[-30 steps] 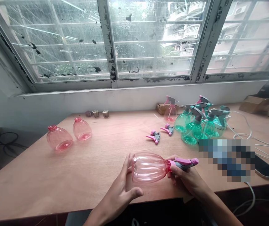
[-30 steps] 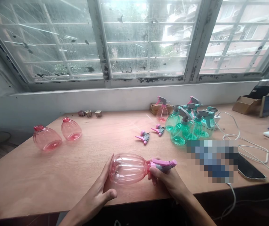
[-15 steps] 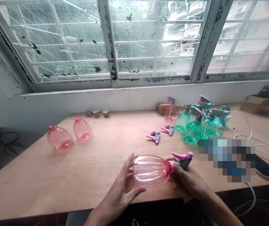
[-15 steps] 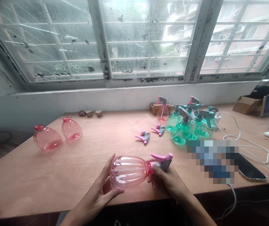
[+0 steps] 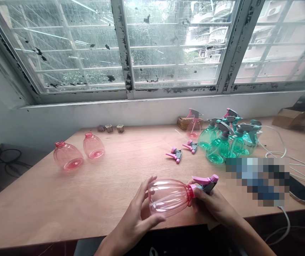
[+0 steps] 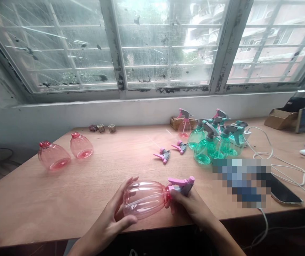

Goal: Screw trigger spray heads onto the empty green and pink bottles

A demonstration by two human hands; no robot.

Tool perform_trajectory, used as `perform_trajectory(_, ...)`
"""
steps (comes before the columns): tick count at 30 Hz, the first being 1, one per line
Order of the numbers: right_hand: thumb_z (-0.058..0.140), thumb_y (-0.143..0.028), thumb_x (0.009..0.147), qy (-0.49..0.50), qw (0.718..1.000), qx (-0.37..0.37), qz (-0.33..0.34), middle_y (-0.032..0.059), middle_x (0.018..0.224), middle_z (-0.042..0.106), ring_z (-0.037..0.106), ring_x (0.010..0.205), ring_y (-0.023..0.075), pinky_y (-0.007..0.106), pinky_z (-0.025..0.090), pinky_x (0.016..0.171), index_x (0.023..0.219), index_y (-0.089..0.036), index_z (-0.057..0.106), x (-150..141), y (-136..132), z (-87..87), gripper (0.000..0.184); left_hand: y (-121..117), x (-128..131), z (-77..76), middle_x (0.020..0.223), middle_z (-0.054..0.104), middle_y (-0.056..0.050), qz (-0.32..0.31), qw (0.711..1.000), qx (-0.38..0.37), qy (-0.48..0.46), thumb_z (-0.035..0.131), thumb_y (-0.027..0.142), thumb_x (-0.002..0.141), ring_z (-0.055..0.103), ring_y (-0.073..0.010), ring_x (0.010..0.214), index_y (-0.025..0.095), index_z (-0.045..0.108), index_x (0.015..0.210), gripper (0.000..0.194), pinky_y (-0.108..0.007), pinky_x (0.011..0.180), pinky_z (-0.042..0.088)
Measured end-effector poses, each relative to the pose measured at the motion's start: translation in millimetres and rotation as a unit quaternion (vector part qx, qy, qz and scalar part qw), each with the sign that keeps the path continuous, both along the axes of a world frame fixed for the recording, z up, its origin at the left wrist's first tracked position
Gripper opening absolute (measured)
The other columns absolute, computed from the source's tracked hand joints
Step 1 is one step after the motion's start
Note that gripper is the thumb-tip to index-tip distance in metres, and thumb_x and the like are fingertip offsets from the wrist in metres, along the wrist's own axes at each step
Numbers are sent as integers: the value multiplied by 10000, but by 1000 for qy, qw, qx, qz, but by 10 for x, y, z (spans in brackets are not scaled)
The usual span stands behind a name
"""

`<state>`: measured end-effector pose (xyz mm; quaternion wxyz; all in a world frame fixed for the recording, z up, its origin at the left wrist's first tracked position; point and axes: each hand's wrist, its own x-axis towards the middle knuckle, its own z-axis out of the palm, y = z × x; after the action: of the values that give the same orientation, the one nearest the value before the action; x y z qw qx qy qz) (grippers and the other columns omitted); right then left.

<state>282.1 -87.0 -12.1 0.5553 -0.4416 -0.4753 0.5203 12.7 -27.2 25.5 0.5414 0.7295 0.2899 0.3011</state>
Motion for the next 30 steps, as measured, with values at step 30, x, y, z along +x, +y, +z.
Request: perform_trajectory(30, 634, -538, 932, 22, 1000, 7, 4, -8, 708, 616, 550, 678, 184, 300, 441, 698, 848, -211, 616, -4, -23, 55, 338, 12, -68, -185, 1572, 397, -71, -21, 997, 74, -11, 781, 552, 827, 375, -386, 1437, 385, 285, 1552, 894, -465, 1199, 350)
